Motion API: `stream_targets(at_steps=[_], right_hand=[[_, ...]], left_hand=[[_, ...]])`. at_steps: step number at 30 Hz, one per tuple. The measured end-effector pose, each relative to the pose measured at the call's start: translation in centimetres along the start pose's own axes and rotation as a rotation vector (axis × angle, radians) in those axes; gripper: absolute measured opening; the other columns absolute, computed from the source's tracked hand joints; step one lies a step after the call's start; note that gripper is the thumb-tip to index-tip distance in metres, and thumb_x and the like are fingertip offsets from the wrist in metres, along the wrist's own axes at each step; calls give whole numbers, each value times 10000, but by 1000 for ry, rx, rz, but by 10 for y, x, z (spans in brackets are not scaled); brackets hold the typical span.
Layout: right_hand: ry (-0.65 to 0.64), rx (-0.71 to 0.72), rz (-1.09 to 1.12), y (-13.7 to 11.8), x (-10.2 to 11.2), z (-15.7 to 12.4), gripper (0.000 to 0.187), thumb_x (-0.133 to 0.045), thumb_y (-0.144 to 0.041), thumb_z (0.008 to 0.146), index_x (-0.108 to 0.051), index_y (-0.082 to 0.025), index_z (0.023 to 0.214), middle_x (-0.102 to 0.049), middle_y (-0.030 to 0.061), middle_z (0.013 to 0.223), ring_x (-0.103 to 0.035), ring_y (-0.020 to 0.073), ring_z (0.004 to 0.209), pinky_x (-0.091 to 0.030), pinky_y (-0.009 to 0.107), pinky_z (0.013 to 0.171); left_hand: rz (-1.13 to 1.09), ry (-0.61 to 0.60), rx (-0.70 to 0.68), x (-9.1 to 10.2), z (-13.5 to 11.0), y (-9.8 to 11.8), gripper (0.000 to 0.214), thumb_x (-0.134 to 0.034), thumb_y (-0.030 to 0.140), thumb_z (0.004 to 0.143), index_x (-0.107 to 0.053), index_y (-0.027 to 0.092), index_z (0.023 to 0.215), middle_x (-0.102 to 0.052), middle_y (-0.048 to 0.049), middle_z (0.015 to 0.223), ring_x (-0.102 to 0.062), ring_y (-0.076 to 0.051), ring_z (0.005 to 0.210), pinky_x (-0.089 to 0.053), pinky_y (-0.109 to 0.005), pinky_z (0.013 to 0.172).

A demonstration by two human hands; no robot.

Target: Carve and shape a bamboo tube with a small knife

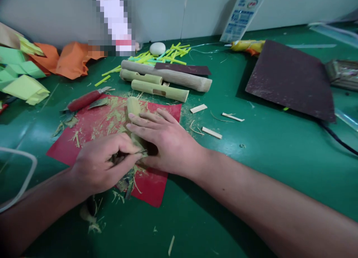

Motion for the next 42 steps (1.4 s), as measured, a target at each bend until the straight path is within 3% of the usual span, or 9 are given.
stream_targets(at_steps=[3, 9, 13, 27, 32, 37, 42], right_hand=[[-11, 18, 6, -1, -1, 0, 684, -706, -293, 729, -487, -255, 1376, -425, 76, 1479, -351, 283, 1380, -191, 546, 1132], [-11, -8, -3, 0, -1, 0, 683, -706, -291, 733, -484, -246, 1377, -398, 68, 1495, -333, 268, 1392, -185, 527, 1142], [-23, 9, 0, -1, -1, 0, 692, -714, -321, 731, -482, -252, 1380, -406, 64, 1491, -333, 273, 1391, -184, 531, 1141], [-1, 2, -14, 0, 0, -1, 671, -689, -289, 737, -486, -229, 1374, -415, 73, 1486, -342, 263, 1387, -197, 522, 1135], [-20, 24, 1, -2, -1, 0, 696, -706, -300, 731, -473, -250, 1384, -391, 71, 1500, -327, 271, 1394, -189, 533, 1137], [-7, 5, -5, 0, -1, 0, 660, -678, -295, 757, -476, -242, 1383, -393, 69, 1500, -325, 265, 1396, -190, 517, 1141], [-6, 31, 4, -1, -2, -1, 692, -715, -297, 729, -483, -232, 1378, -404, 77, 1492, -340, 276, 1386, -194, 528, 1135]], left_hand=[[11, -47, 58, -1, -3, -4, 114, -566, 168, 873, -590, 186, 763, -641, 5, 714, -587, -106, 623, -455, -231, 571], [11, 0, 14, 1, -5, -1, 121, -571, 161, 867, -593, 182, 750, -645, -1, 718, -596, -117, 657, -464, -247, 618], [48, -9, 71, 1, -4, -4, 116, -568, 164, 866, -599, 183, 756, -647, -4, 724, -597, -117, 644, -448, -242, 577], [3, 19, 1, 1, -2, 0, 111, -574, 148, 861, -586, 176, 755, -640, -4, 721, -592, -117, 658, -459, -250, 610], [36, -18, 62, -1, -4, -2, 119, -567, 170, 870, -589, 187, 754, -631, 4, 700, -584, -112, 620, -442, -238, 558], [16, 18, -17, 0, -1, 3, 124, -564, 150, 865, -590, 171, 746, -613, 5, 684, -567, -106, 626, -441, -235, 582], [27, -28, 55, -1, -5, -4, 104, -569, 149, 867, -598, 169, 769, -627, 4, 704, -569, -97, 609, -429, -223, 555]])
Point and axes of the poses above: each hand's wrist, its own z-axis towards the middle knuckle, its own x-axis out of the back of the hand, y = z × x, the point moved 5 cm from there along z, towards the middle knuckle
